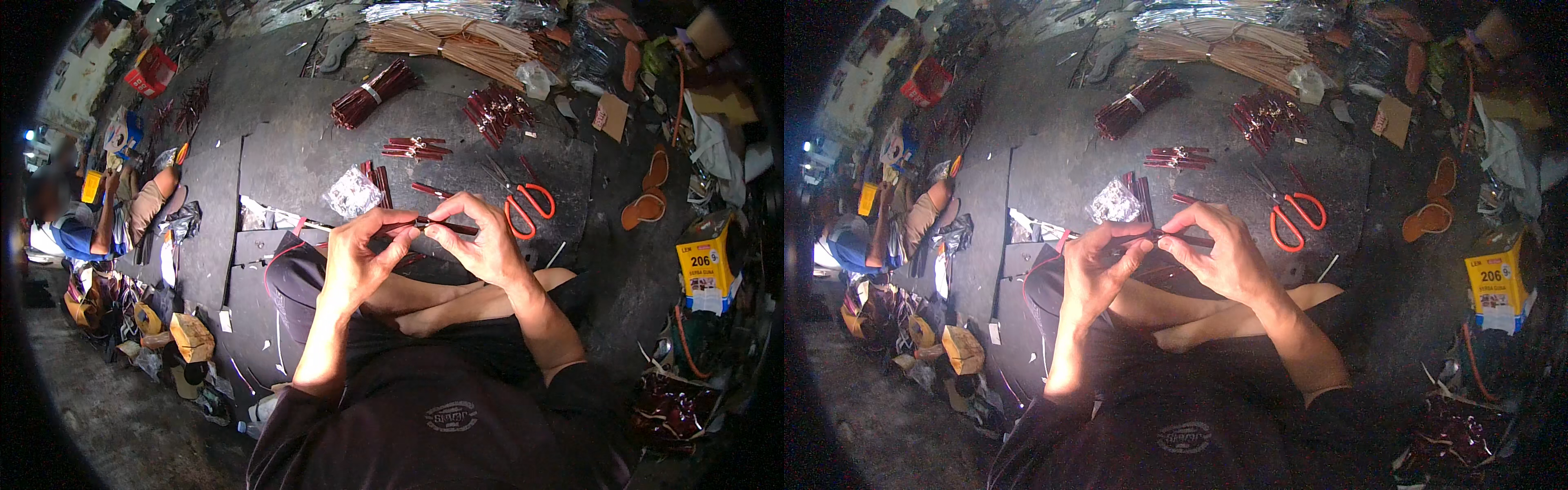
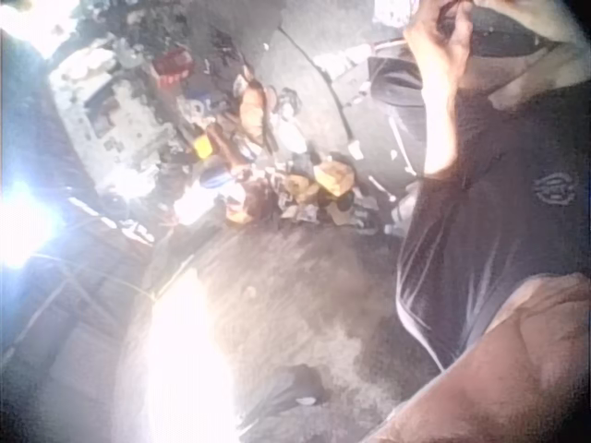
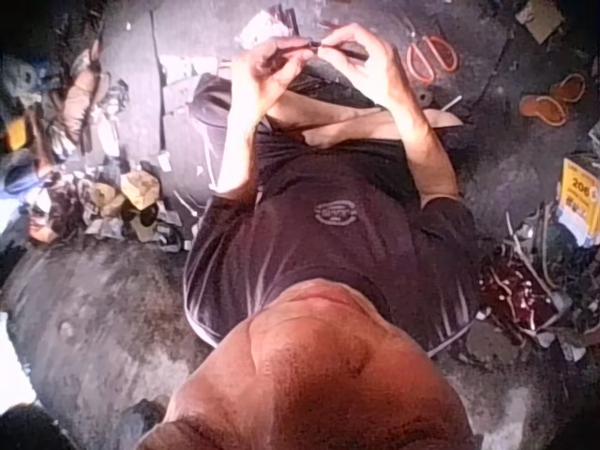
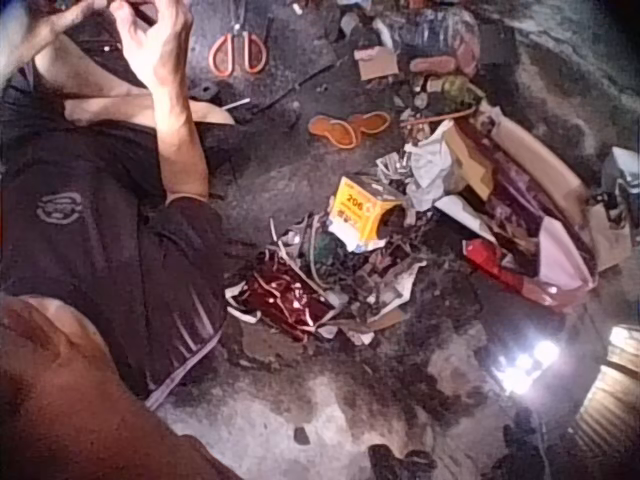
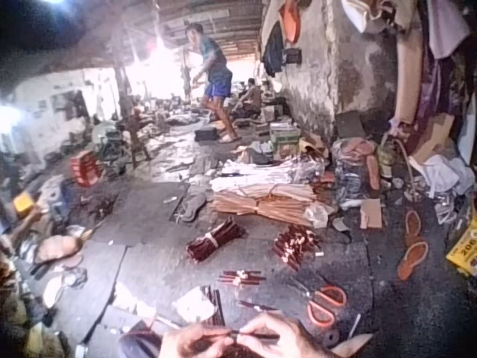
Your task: The person sits on the floor and repeatedly cuts short red sticks with scissors, then inserts a small metal piece into each cut stick. The person places the assembled sticks on the floor in front of them.
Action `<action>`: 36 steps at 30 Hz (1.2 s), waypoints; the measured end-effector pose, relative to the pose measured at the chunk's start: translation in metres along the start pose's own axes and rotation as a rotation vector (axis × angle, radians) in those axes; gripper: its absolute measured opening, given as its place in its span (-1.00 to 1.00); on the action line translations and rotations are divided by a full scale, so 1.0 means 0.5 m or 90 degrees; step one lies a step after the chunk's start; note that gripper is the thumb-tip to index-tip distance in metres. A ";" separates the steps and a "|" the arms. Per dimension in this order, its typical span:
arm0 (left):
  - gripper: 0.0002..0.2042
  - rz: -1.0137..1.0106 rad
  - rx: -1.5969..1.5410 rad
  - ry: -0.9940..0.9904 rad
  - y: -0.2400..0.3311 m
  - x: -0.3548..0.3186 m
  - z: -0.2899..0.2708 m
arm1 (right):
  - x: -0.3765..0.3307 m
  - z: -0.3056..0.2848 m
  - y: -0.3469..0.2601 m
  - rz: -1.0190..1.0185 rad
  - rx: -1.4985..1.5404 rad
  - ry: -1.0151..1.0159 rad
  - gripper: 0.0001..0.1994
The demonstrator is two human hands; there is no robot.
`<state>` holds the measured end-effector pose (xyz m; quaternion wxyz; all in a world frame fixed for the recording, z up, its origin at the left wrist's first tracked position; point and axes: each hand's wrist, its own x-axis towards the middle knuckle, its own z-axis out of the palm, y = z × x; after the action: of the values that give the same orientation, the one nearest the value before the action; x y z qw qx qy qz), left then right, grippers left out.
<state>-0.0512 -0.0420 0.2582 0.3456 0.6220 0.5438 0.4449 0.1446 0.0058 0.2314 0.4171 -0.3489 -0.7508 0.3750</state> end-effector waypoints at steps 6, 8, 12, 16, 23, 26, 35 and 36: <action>-0.86 0.061 -0.004 0.023 -0.006 0.000 0.006 | -0.007 0.013 -0.006 0.091 0.156 0.027 -0.81; -0.87 0.047 -0.034 0.031 -0.008 0.000 0.012 | -0.008 0.011 -0.006 0.093 0.155 0.018 -0.81; -0.90 -0.048 -0.105 -0.015 -0.012 0.002 0.008 | -0.009 0.005 -0.002 0.079 0.119 -0.019 -0.82; -0.82 -0.159 -0.311 -0.075 -0.029 0.015 -0.003 | 0.001 -0.027 0.000 0.259 0.359 -0.093 -0.83; -0.80 -0.267 -0.622 -0.025 -0.072 0.015 0.022 | 0.005 -0.029 0.016 0.268 0.360 -0.092 -0.83; -0.81 -0.254 -0.600 -0.011 -0.089 0.008 0.040 | 0.003 -0.025 0.016 0.245 0.295 -0.070 -0.84; -0.88 -0.219 -0.492 0.091 -0.096 0.013 0.064 | -0.001 -0.030 0.018 0.246 0.314 -0.052 -0.83; -0.88 -0.221 -0.498 0.096 -0.095 0.014 0.065 | -0.005 -0.033 0.023 0.232 0.298 -0.065 -0.83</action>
<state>-0.0385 -0.0253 0.2041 0.5840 0.3093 0.4547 0.5971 0.1628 0.0135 0.2267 0.3738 -0.3533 -0.5889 0.6234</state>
